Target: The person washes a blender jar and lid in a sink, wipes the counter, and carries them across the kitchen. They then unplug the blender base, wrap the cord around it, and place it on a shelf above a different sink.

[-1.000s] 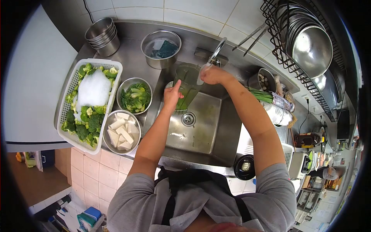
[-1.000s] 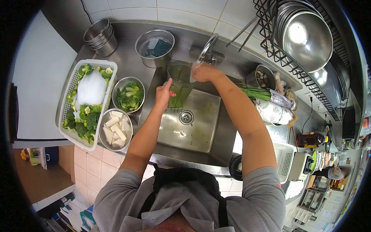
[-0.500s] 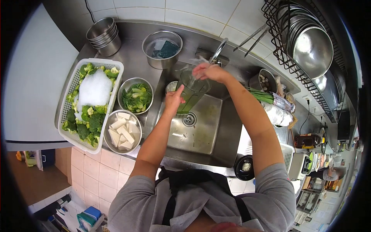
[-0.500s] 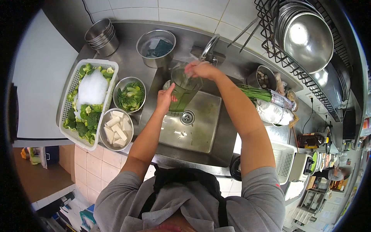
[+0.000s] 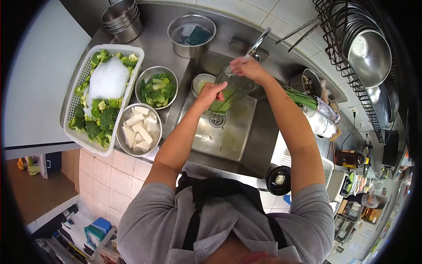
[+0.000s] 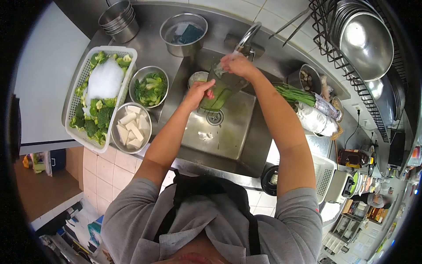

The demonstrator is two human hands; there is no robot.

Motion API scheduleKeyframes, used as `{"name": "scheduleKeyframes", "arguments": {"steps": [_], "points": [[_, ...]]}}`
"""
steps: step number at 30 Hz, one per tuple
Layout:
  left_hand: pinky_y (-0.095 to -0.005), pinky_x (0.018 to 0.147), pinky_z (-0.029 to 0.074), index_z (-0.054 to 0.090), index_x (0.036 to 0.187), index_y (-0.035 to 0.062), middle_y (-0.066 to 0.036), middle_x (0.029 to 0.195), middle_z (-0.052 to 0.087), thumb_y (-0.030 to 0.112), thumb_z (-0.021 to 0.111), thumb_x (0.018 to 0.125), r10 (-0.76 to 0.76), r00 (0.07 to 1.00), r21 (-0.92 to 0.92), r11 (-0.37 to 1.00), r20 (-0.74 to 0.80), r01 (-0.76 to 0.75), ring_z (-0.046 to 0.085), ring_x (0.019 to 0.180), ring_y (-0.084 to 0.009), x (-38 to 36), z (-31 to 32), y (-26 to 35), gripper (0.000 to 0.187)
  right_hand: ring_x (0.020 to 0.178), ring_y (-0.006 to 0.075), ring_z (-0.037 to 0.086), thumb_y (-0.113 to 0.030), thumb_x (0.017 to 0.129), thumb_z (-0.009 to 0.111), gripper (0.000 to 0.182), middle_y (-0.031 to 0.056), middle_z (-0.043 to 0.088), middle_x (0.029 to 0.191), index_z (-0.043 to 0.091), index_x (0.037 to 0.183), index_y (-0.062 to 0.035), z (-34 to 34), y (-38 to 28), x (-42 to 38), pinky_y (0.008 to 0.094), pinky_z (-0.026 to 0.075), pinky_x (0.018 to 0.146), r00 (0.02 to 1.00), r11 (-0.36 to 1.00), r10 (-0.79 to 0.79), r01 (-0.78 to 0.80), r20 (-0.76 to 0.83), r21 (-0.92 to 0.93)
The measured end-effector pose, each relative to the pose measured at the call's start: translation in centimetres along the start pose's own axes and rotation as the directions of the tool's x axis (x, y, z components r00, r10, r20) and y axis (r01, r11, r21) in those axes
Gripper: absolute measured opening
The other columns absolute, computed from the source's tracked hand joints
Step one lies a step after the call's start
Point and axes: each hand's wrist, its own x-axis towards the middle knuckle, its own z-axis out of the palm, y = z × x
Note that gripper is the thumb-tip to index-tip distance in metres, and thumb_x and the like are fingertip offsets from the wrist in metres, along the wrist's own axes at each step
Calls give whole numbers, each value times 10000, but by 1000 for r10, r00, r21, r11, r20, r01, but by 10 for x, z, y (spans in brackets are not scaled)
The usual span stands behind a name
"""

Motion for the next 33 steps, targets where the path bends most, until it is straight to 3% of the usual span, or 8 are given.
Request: {"name": "scheduleKeyframes", "arguments": {"steps": [2, 6, 9, 11, 16, 20, 26, 33], "points": [[-286, 633, 475, 605, 758, 26, -75, 712, 601, 266, 594, 934, -14, 973, 35, 999, 230, 7, 574, 649, -162, -6, -2, -4, 298, 839, 145, 637, -152, 887, 571, 254, 59, 677, 972, 637, 1093, -18, 4, 0, -7, 286, 524, 726, 997, 997, -36, 30, -74, -75], [-271, 634, 474, 610, 849, 10, -87, 734, 617, 216, 591, 941, -105, 955, 9, 994, 279, 107, 591, 666, -157, -10, 8, -15, 227, 798, 136, 628, -150, 880, 560, 253, 50, 674, 889, 635, 1067, 4, 4, 24, 5, 282, 514, 679, 977, 928, -190, 147, -98, -341], [-263, 587, 467, 602, 897, 6, -81, 728, 618, 198, 582, 950, -149, 963, 49, 989, 223, 141, 598, 650, -148, -4, 8, -25, 200, 746, 132, 614, -156, 875, 562, 257, 48, 659, 831, 627, 1052, 18, 7, 34, 6, 278, 505, 625, 971, 935, -211, 166, -115, -315], [-265, 523, 449, 604, 896, 0, -81, 733, 630, 227, 561, 965, -316, 944, 279, 918, 89, 281, 592, 597, -146, 0, 17, -29, 241, 871, 314, 672, -210, 804, 566, 255, 188, 692, 857, 703, 930, -35, 8, 39, 12, 374, 507, 822, 947, 923, -232, 141, -224, -358], [-309, 376, 393, 594, 731, -42, -144, 633, 638, 263, 496, 992, -525, 851, 655, 646, 7, 393, 530, 437, -169, 29, 41, -74, 414, 779, 298, 685, -227, 800, 558, 250, 175, 694, 817, 699, 895, -44, 13, 25, 10, 384, 526, 778, 974, 930, -144, 72, -177, -360], [-328, 373, 406, 597, 758, -71, -167, 668, 657, 261, 430, 1011, -622, 780, 812, 420, -68, 405, 512, 411, -181, 37, 62, -95, 449, 636, 271, 679, -257, 809, 547, 283, 181, 688, 787, 695, 901, -34, 16, 20, 13, 379, 542, 714, 979, 923, -113, 40, -169, -384], [-358, 381, 415, 586, 800, -86, -183, 728, 679, 261, 399, 1016, -717, 680, 870, 230, -151, 436, 492, 399, -189, 47, 80, -106, 449, 627, 268, 677, -271, 815, 556, 318, 197, 685, 781, 699, 921, -6, 18, 13, 5, 371, 544, 713, 984, 953, -91, 41, -152, -302], [-358, 370, 409, 588, 881, -70, -198, 704, 670, 178, 437, 935, -679, 729, 786, 404, -85, 468, 527, 415, -198, 42, 55, -93, 296, 715, 318, 680, -267, 827, 557, 311, 229, 672, 775, 696, 872, 7, 9, 19, 4, 407, 535, 749, 974, 913, -173, 104, -144, -395]]}}
